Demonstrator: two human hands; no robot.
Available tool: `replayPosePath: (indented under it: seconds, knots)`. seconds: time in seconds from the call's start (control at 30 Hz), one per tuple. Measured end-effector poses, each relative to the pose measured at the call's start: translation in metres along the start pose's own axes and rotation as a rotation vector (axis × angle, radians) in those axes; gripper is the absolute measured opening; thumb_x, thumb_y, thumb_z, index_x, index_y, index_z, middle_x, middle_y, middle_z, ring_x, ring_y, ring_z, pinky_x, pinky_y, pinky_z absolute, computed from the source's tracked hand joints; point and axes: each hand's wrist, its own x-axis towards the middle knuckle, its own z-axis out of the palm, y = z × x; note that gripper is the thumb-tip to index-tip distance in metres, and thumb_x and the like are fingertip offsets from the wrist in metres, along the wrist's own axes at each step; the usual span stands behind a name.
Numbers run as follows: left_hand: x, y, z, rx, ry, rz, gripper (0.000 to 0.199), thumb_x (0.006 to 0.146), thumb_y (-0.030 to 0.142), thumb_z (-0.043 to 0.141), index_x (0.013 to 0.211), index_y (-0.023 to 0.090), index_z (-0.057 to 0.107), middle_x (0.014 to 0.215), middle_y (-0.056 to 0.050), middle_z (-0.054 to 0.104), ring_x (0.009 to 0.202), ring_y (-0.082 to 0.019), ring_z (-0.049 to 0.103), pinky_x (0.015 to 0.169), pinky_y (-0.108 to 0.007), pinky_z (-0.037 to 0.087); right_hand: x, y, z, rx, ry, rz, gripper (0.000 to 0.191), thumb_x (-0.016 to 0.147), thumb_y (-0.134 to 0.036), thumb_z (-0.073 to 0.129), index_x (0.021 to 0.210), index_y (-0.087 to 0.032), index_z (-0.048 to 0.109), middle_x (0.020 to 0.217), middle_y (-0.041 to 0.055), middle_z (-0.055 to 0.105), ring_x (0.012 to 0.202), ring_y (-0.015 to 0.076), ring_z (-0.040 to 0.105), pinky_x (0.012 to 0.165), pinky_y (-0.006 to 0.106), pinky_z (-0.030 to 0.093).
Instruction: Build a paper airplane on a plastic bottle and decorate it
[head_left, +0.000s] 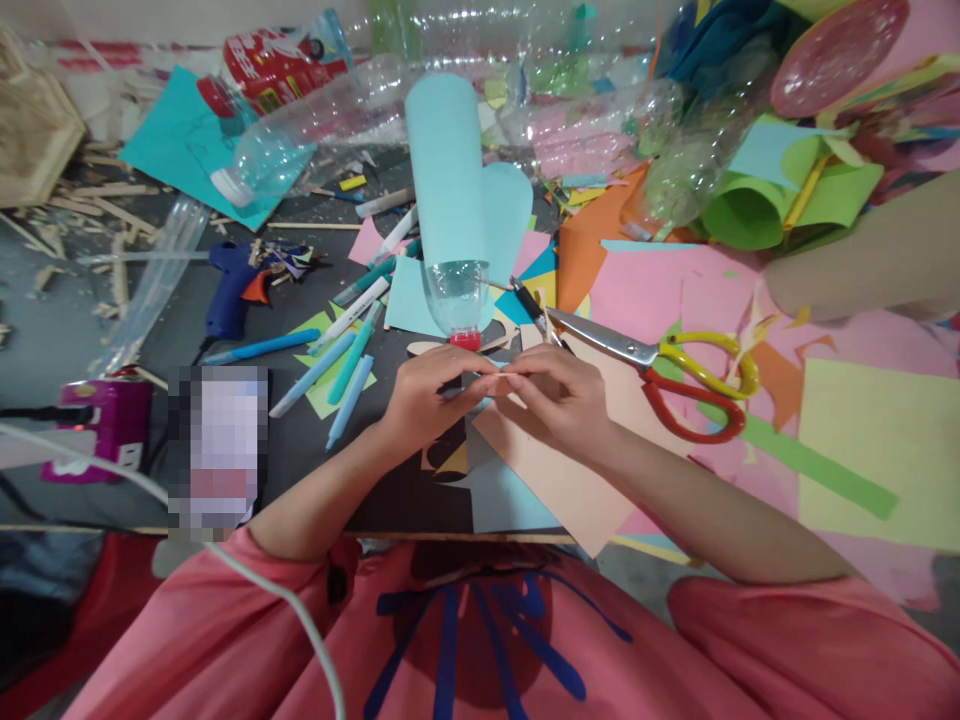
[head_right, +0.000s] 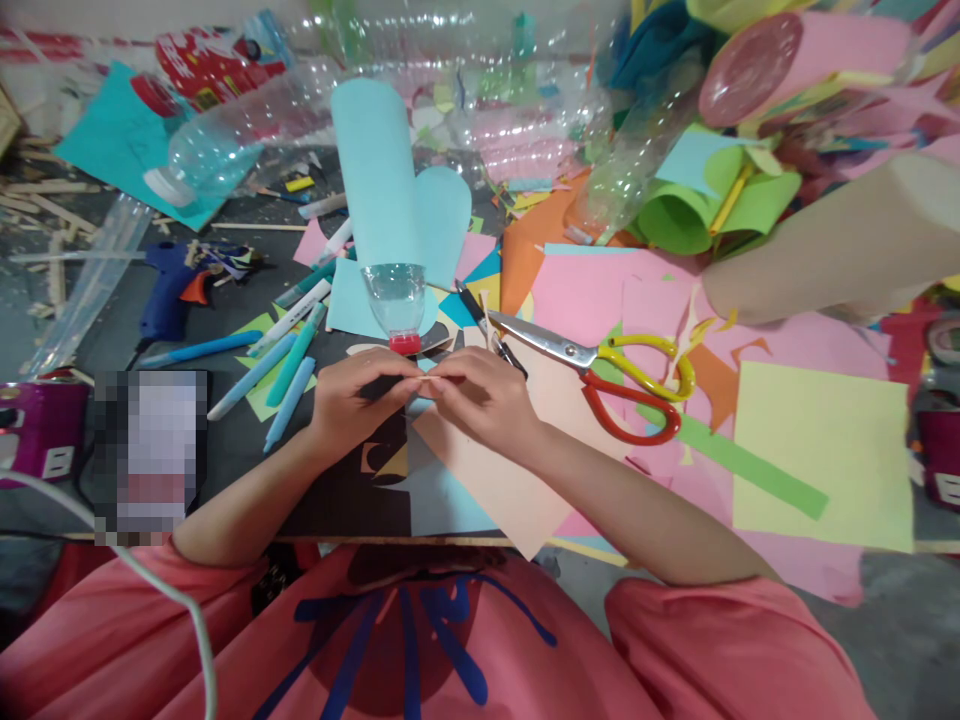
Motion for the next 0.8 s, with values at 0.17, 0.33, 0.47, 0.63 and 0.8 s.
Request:
replayPosePath:
  seconds: [0.17,0.33,0.47,0.63,0.8]
  knots:
    - [-0.0006,0.0001,0.0011,0.023,-0.017,-0.018,0.02,0.094,0.03,0.058,0.08,0.019,0.067,0.072,-0.002,0.075,0.068,-0.012,0.07,0.068,-0.024,0.054,0.0003,0.0004,-0.0011,-0.039,-0.048,0.009,0.008,0.088,-0.017,0.062,0.083,-0.023,0.063,0.075,0.0001,0.072,0.068,0.0133,0.066,0.063,0.028,0.055]
    - [-0.0007,-0.0007,0.0025,0.004,-0.027,0.005,0.019,0.094,0.029,0.057,0.081,0.019,0.066,0.073,-0.002,0.074,0.07,-0.012,0.069,0.07,-0.024,0.052,0.0002,0.0011,-0.0027,-0.062,-0.065,0.012,0.01,0.089,-0.016,0.06,0.082,-0.023,0.063,0.076,0.0002,0.07,0.07,0.0134,0.065,0.063,0.028,0.053]
    - [-0.0013,0.0007,-0.0003,0.057,0.015,0.004,0.015,0.092,0.031,0.061,0.084,0.019,0.064,0.07,-0.001,0.07,0.063,-0.011,0.064,0.065,-0.023,0.05,0.0002,0.0004,-0.0025,-0.053,0.005,0.015,0.012,0.089,-0.016,0.06,0.081,-0.024,0.065,0.071,-0.0018,0.068,0.065,0.0125,0.061,0.06,0.028,0.05]
    - [-0.0044,0.0036,-0.0039,-0.016,0.015,-0.097,0.011,0.095,0.027,0.055,0.096,0.018,0.062,0.07,0.001,0.069,0.057,-0.007,0.062,0.057,-0.017,0.048,-0.0026,0.0011,-0.0022,-0.005,0.166,-0.05,0.012,0.089,-0.017,0.061,0.089,-0.026,0.069,0.069,-0.0026,0.07,0.058,0.0118,0.061,0.054,0.027,0.05]
    - [-0.0048,0.0045,-0.0042,0.01,0.012,-0.115,0.019,0.097,0.026,0.049,0.102,0.017,0.065,0.094,-0.007,0.075,0.084,-0.013,0.071,0.076,-0.023,0.054,-0.0047,0.0026,-0.0031,-0.031,0.184,-0.142,0.015,0.088,-0.018,0.064,0.095,-0.028,0.071,0.073,-0.0013,0.074,0.064,0.0152,0.069,0.056,0.03,0.055]
